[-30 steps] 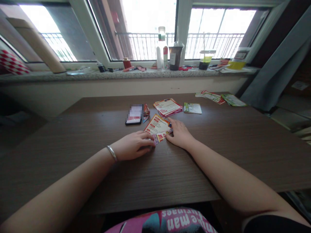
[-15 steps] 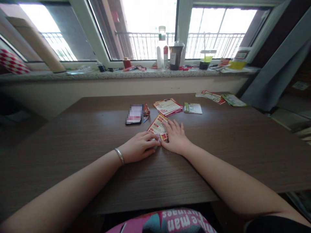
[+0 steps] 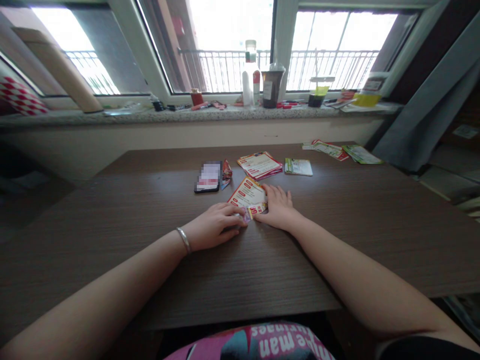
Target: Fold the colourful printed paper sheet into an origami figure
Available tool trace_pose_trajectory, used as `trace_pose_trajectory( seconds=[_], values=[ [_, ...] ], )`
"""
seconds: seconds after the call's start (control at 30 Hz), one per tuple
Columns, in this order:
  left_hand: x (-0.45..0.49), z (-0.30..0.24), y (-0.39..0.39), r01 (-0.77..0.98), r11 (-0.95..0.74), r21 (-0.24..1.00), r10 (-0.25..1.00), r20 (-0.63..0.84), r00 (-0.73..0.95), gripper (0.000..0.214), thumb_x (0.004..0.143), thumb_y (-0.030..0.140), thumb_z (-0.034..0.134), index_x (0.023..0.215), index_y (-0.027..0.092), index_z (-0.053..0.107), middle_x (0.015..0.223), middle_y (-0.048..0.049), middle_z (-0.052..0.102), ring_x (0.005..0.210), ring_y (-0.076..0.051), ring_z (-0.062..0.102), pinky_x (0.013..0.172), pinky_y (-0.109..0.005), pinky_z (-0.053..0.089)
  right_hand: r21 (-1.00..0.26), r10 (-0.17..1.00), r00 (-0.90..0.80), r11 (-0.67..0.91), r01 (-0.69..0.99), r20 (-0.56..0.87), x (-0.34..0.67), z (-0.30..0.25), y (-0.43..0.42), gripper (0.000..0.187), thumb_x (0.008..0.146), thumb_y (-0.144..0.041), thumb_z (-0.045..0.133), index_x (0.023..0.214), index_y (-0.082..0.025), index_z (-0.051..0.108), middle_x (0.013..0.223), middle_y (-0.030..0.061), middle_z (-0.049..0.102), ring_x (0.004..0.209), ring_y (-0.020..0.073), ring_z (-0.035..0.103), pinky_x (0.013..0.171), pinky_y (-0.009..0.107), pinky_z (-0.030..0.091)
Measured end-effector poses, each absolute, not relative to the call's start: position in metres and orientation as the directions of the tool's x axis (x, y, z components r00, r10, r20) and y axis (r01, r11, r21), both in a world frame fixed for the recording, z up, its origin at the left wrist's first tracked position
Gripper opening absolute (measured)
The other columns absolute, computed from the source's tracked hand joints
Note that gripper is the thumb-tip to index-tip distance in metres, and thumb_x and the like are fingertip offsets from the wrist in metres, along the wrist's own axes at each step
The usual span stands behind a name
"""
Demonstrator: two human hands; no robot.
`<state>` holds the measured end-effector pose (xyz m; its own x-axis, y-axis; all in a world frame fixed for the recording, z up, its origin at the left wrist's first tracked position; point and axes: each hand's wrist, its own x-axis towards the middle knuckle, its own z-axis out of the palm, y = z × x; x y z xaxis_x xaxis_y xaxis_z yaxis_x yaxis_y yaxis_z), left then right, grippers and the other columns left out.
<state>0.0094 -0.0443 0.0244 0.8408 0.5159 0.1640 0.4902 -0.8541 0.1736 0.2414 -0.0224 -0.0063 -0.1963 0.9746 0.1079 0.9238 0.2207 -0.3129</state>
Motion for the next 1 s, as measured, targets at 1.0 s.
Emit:
trace_pose_trajectory(
  seconds=[1.0],
  values=[
    [0.010,0.020,-0.044,0.438,-0.876,0.202,0.474,0.199,0.858,0.025,0.089,0.025,0.050,0.110,0.025,0.063,0.123,-0.0069,0.055,0.113,-0.022,0.051,0.098,-0.041,0.041,-0.303,0.990,-0.017,0.059,0.951,0.140,0.292,-0.016,0.015,0.088,0.067,-0.047,0.065,0.141,-0.015,0.029,0.138,0.0194,0.043,0.127,0.0391,0.039,0.103,0.057,0.029]
  ],
)
